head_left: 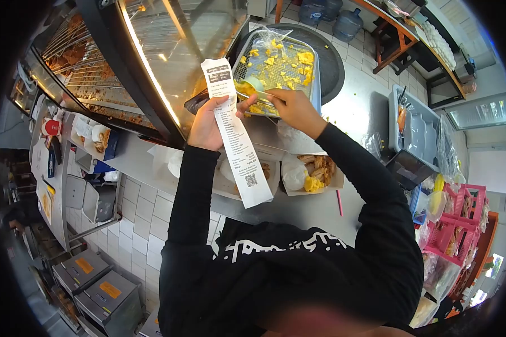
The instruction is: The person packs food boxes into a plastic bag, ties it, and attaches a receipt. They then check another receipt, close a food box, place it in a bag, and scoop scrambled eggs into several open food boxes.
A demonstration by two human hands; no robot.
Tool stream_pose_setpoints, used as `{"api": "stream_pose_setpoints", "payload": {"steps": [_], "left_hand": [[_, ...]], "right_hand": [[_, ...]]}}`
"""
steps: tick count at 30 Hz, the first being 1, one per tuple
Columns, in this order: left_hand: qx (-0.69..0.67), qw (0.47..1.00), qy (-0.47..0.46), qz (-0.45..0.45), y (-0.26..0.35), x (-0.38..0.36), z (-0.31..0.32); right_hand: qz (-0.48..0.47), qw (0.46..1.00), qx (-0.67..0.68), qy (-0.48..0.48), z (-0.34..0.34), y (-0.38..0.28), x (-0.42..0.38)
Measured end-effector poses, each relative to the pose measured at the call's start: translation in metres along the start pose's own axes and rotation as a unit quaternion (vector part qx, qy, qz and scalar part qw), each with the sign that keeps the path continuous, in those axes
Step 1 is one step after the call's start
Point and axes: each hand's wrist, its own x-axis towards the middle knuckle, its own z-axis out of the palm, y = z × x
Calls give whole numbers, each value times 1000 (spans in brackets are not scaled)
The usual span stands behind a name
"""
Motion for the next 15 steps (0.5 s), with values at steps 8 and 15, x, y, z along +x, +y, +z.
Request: {"api": "stream_pose_setpoints", "payload": {"steps": [8, 15], "left_hand": [[64, 998, -13, 14, 4, -1, 0], [214, 974, -29, 67, -11, -30, 24]], "right_hand": [[325, 774, 536, -87, 12, 25, 31], [292, 763, 577, -15, -28, 14, 4]]}}
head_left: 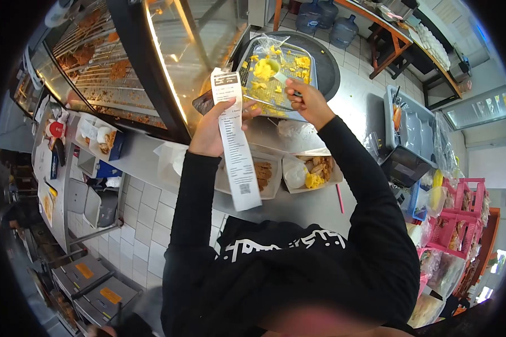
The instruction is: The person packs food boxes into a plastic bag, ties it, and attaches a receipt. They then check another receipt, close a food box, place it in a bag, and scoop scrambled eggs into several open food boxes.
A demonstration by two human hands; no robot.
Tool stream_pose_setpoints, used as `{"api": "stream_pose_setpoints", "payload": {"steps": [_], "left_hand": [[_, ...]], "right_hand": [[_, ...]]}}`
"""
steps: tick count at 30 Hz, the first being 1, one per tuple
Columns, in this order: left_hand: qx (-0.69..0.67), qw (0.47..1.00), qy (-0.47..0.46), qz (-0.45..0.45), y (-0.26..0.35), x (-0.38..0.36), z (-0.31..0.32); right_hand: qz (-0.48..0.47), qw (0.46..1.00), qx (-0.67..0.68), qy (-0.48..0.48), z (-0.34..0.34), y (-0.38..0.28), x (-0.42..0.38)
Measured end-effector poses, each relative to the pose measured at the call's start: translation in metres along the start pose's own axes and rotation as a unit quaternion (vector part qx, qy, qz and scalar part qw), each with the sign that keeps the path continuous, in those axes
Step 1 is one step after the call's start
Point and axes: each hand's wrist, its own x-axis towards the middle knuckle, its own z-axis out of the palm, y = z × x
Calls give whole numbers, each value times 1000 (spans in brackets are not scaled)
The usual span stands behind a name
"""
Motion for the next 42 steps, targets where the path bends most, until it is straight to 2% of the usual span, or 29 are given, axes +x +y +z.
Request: {"api": "stream_pose_setpoints", "payload": {"steps": [3, 8, 12, 13, 14, 15, 16, 19, 23, 29, 32, 33, 34, 35, 37, 38, 39, 40, 41, 42], "left_hand": [[108, 993, -38, 17, 11, -48, 17], [167, 983, -58, 40, 10, -131, -25], [154, 981, 86, 77, 8, -180, -63], [150, 978, 106, 95, 7, -188, -72], [146, 977, 119, 100, 8, -193, -77], [142, 975, 131, 106, 9, -197, -83], [139, 973, 143, 113, 11, -200, -87], [162, 968, 159, 104, 20, -208, -85], [195, 958, 178, 113, 31, -219, -99], [205, 951, 202, 115, 39, -218, -109], [210, 954, 181, 112, 44, -207, -106], [202, 960, 155, 112, 47, -202, -104], [194, 966, 129, 113, 51, -195, -100], [186, 971, 100, 116, 55, -186, -94], [140, 986, 35, 83, 56, -158, -62], [117, 991, 3, 67, 54, -142, -41], [98, 994, -23, 33, 50, -123, -21], [78, 996, -49, -3, 44, -103, -2], [71, 996, -50, -14, 37, -85, 12], [64, 996, -51, -25, 31, -68, 21]], "right_hand": [[-40, 999, -34, 9, 21, -12, -63], [-41, 992, -90, 72, 72, 11, -163], [11, 981, -178, 79, 88, 76, -188], [-15, 958, -276, 74, 84, 103, -186], [-112, 900, -417, 56, 81, 132, -177], [-206, 812, -544, 36, 79, 160, -167], [-295, 698, -652, 15, 78, 177, -160], [-258, 693, -673, 30, 82, 193, -151], [-289, 688, -665, 21, 86, 178, -154], [-294, 709, -640, 15, 85, 173, -159], [-234, 817, -523, 67, 89, 150, -166], [-171, 856, -479, 95, 80, 140, -165], [-36, 940, -309, 138, 84, 116, -166], [-18, 970, -197, 142, 76, 94, -162], [-68, 967, -166, 180, 55, 46, -143], [-100, 940, -252, 209, 43, 20, -130], [-167, 856, -427, 239, 40, -8, -115], [-257, 748, -560, 248, 19, -28, -94], [-239, 719, -603, 251, 2, -51, -73], [-271, 656, -655, 260, -22, -63, -47]]}}
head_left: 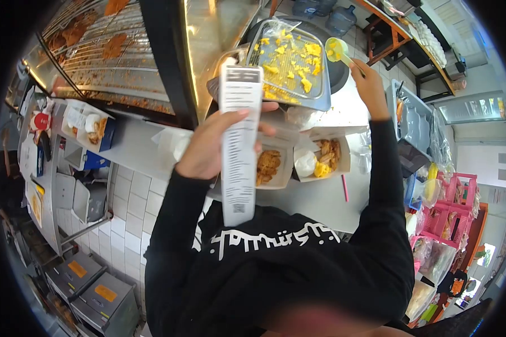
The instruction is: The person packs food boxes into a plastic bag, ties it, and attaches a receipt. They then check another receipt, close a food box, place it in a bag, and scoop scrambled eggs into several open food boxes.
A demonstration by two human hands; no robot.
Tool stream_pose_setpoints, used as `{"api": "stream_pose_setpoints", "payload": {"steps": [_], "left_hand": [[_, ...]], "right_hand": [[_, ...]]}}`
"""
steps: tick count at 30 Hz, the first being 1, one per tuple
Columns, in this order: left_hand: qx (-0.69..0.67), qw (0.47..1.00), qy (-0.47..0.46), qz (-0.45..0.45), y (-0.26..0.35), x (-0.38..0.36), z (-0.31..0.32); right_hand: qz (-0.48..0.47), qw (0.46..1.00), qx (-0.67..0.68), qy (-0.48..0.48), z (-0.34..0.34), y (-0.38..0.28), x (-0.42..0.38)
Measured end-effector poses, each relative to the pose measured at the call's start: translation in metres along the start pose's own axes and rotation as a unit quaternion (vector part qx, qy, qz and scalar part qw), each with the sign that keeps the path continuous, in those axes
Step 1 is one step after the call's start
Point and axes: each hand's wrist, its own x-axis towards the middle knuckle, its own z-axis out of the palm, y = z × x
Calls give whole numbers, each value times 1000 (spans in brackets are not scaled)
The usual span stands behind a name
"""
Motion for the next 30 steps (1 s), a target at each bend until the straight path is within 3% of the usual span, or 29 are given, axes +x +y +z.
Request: {"api": "stream_pose_setpoints", "payload": {"steps": [2, 4, 5, 9, 12, 13, 16, 19, 22, 24, 30], "left_hand": [[-67, 996, 52, -38, -10, 37, 2], [-123, 988, 30, -91, -25, 73, -25], [-134, 986, 36, -88, -28, 84, -31], [-179, 980, 62, -69, -29, 107, -34], [-207, 975, 59, -59, -31, 109, -40], [-210, 974, 59, -55, -28, 109, -38], [-232, 969, 50, -63, -26, 109, -42], [-229, 970, 39, -72, -28, 109, -51], [-221, 972, 51, -62, -30, 113, -52], [-232, 969, 45, -69, -25, 112, -48], [-236, 968, 47, -75, -23, 111, -51]], "right_hand": [[-100, 987, -124, 24, 35, 44, 42], [-143, 970, -193, -23, 63, 40, 65], [-134, 955, -256, -61, 73, 29, 73], [-222, 903, -361, -63, 112, 45, 104], [-127, 909, -357, -175, 108, 37, 105], [-131, 914, -353, -149, 97, 28, 100], [-203, 933, -202, -220, 62, 25, 103], [-193, 937, -257, -138, 59, 26, 104], [-147, 913, -359, -122, 83, 47, 101], [-180, 902, -362, -150, 88, 51, 88], [-168, 930, -203, -255, 51, -51, 21]]}}
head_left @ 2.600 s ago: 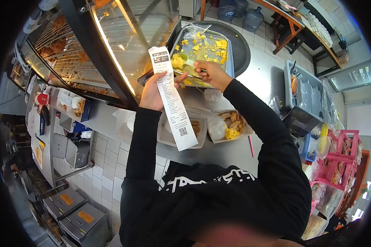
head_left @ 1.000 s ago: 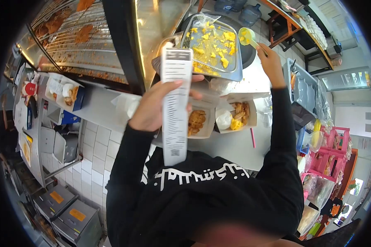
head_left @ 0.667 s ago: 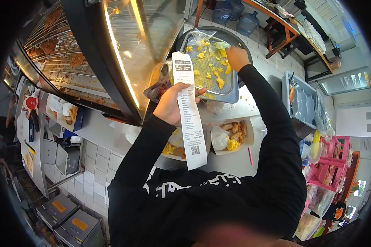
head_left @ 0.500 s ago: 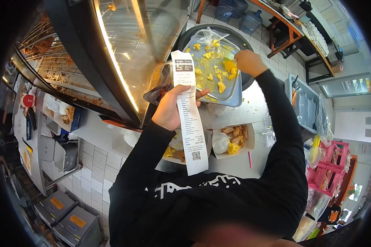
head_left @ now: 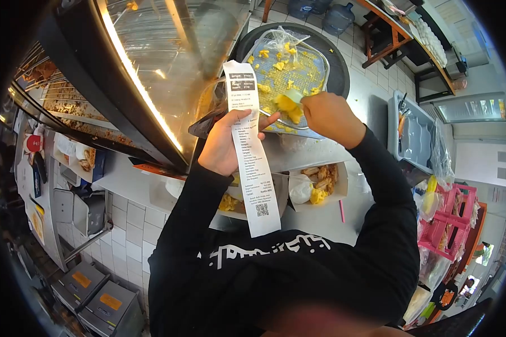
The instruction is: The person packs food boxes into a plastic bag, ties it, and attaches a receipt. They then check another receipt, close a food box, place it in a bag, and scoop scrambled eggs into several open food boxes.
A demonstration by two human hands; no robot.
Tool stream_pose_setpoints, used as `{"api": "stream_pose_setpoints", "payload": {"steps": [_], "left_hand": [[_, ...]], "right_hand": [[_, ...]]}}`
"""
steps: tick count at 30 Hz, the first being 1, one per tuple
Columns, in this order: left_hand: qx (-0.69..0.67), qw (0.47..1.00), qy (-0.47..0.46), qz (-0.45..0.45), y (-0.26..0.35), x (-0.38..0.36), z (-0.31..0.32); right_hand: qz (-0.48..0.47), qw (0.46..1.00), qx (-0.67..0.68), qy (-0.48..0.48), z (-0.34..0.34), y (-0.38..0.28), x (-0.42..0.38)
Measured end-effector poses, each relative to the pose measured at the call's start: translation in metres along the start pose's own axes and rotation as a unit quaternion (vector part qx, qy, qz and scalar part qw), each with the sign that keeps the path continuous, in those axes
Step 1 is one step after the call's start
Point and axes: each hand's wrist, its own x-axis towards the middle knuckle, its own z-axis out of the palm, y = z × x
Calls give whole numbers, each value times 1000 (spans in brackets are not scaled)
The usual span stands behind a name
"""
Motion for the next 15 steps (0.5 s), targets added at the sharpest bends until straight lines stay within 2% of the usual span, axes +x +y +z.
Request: {"api": "stream_pose_setpoints", "payload": {"steps": [3, 6, 9, 12, 13, 15], "left_hand": [[4, 1000, 9, 4, -2, -3, -3], [19, 999, 30, 35, -8, -9, 3], [15, 999, 29, 39, -9, -11, 2], [21, 997, 41, 60, -7, -14, -1], [27, 997, 46, 59, -6, -15, -1], [38, 996, 60, 56, -7, -16, 0]], "right_hand": [[7, 989, 127, 76, 6, 17, 11], [46, 989, 73, 123, 27, 29, 38], [-79, 985, 20, 155, 64, 24, 44], [-108, 994, 21, 24, 11, -15, 15], [-108, 994, 30, 19, -4, -15, 6], [-100, 992, 26, 72, -10, 3, 1]]}}
